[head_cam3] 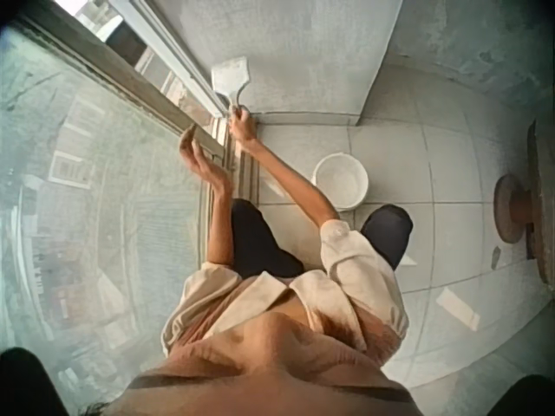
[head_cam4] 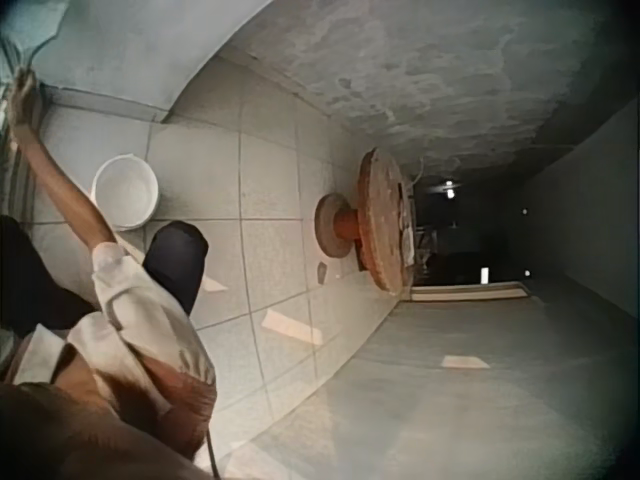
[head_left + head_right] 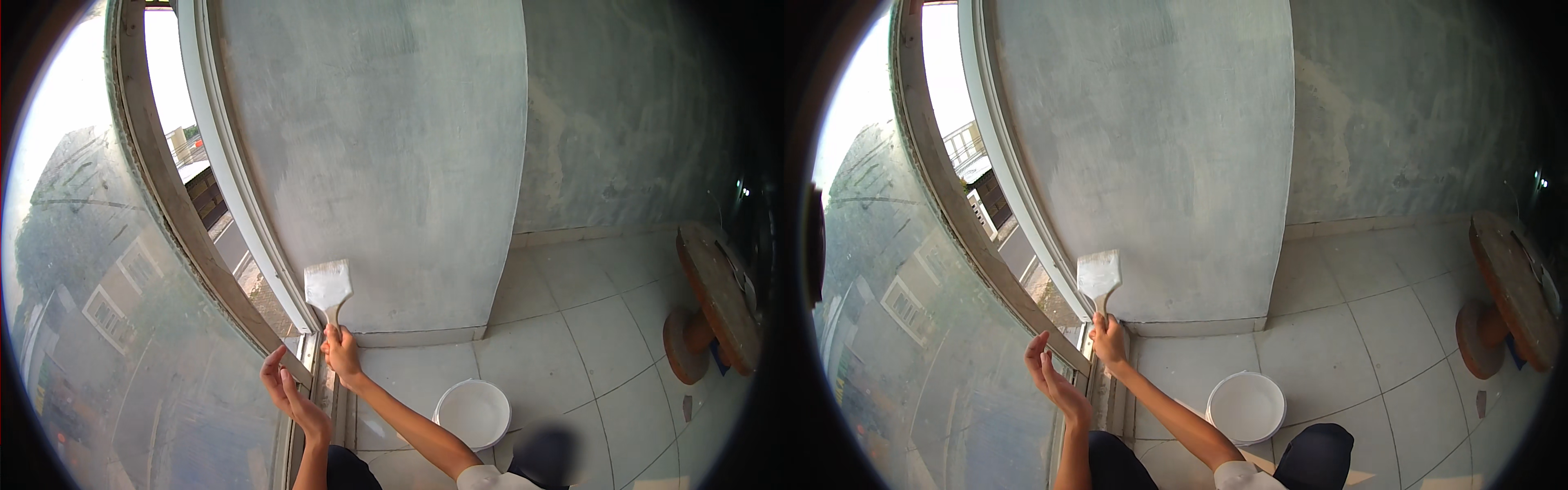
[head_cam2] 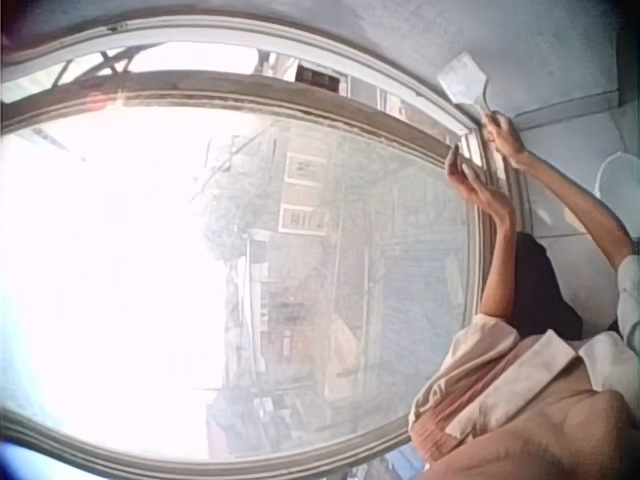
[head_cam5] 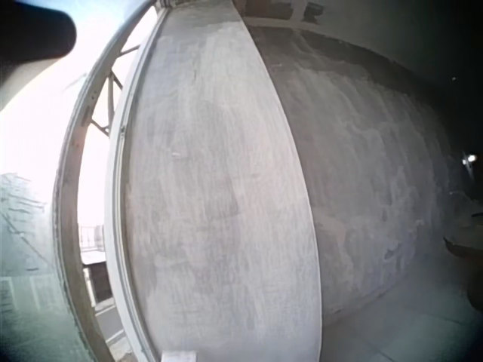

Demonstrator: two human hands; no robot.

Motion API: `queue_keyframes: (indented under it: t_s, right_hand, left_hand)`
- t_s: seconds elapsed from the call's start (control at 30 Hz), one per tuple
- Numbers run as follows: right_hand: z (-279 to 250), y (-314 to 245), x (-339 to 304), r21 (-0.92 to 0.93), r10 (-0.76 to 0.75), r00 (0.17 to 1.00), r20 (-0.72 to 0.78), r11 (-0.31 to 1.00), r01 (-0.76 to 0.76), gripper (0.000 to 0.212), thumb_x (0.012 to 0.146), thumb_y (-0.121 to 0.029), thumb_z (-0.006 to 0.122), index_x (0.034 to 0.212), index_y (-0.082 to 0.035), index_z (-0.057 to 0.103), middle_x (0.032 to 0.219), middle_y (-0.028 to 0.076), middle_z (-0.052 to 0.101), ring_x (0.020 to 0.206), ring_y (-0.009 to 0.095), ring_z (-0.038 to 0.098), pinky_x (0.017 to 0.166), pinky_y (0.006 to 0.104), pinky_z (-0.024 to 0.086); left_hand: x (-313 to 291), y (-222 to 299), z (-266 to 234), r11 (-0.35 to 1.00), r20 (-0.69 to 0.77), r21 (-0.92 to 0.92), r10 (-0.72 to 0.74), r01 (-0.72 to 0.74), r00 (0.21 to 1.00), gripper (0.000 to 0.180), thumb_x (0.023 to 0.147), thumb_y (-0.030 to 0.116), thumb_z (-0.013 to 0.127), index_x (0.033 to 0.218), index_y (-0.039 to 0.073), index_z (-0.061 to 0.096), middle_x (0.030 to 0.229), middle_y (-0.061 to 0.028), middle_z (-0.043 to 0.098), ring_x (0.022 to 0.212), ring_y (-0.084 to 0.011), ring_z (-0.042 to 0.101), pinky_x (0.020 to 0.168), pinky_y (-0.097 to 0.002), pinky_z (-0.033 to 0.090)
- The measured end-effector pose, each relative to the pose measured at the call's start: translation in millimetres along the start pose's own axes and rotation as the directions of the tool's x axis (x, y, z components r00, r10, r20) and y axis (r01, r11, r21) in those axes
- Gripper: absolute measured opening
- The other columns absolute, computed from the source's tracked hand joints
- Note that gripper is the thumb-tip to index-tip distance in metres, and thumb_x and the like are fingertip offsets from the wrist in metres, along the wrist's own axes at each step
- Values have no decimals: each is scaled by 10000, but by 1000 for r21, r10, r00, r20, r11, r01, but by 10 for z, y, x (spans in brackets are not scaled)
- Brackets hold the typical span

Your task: The person paints a wall, dipping a paintbrush into a bucket and applying paint across the wall surface.

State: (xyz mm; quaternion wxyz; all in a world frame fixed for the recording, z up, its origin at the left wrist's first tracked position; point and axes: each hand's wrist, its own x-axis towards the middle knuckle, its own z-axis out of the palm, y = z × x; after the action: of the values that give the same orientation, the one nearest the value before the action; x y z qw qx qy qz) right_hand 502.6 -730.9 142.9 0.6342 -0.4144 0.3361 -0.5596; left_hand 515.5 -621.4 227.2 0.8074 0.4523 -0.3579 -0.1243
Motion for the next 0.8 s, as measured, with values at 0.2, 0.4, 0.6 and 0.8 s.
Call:
queue_keyframes:
  t_s: [0.2,0.4,0.6,0.8]
  right_hand:
    - [-804,1255,-230,72,421,865,-273,905,-418,231,824,-253,375,777,-28,385,520,42,427,312,67,318,260,202,221]
    - [-819,1387,417,79,492,789,-369,862,-500,295,800,-219,381,601,-5,421,469,63,448,315,105,399,245,217,260]
    - [-434,877,639,270,504,788,-355,862,-429,207,812,-195,382,693,-25,383,505,65,427,297,66,309,249,199,186]
    - [-444,808,-21,116,135,964,-229,987,-111,230,814,-244,396,792,-17,363,526,56,418,304,71,316,252,209,213]
  left_hand:
    - [19,-85,-13,998,51,59,31,-34,998,280,799,172,340,1010,-1,406,1015,-104,454,1009,-171,375,888,-294,222]
    - [-28,-106,54,999,64,33,14,-16,998,286,799,173,351,1017,-3,409,977,-42,438,711,-72,338,669,-195,280]
    - [-31,-137,43,999,72,42,14,-17,997,293,796,172,348,1023,-8,393,1014,-87,435,919,-140,393,836,-262,261]
    - [-30,-102,51,998,92,57,6,-12,996,284,796,161,336,1016,-11,390,1033,-104,428,1006,-172,369,889,-291,221]
